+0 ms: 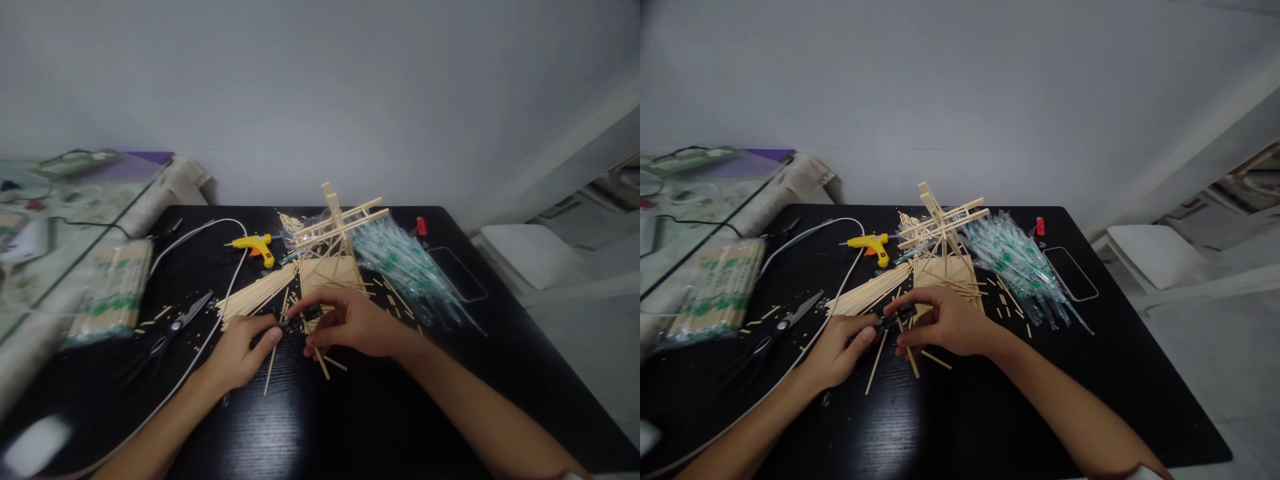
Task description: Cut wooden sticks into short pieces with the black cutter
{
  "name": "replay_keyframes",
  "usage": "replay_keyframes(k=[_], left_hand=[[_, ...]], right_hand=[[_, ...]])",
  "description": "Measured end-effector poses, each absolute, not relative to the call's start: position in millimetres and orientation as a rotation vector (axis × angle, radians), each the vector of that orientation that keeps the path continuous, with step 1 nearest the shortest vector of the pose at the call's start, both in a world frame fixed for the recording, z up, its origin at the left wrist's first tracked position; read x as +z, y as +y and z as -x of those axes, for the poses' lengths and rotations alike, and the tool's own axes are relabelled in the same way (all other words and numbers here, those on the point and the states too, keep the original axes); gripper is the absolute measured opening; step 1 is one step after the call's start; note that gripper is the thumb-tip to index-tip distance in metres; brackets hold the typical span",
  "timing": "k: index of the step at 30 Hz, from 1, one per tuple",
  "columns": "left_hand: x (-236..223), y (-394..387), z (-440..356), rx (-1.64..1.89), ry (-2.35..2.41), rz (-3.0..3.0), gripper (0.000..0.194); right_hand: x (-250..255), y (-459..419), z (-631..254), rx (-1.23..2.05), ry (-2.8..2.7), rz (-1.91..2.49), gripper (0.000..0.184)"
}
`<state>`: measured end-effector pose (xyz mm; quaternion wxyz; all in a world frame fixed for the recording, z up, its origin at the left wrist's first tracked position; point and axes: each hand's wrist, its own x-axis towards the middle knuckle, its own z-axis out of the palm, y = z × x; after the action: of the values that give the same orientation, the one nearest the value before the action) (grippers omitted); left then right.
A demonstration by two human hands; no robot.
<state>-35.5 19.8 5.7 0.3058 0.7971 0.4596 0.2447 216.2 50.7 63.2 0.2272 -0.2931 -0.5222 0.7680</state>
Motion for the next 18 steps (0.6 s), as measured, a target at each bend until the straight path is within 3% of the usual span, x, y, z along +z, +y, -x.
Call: replay_keyframes(k=[10, 18], left_hand=[[3.0, 21.1, 34.9, 0.649, 1.327, -2.168, 0.047], [5.5, 31.7, 31.8, 0.603, 1.576, -2.081, 0.053]], right_hand=[[65.2, 51.5, -218.1, 2.084, -1.462, 0.831, 0.045], [72.8, 48.7, -221.2, 1.864, -1.528, 0.903, 0.055]])
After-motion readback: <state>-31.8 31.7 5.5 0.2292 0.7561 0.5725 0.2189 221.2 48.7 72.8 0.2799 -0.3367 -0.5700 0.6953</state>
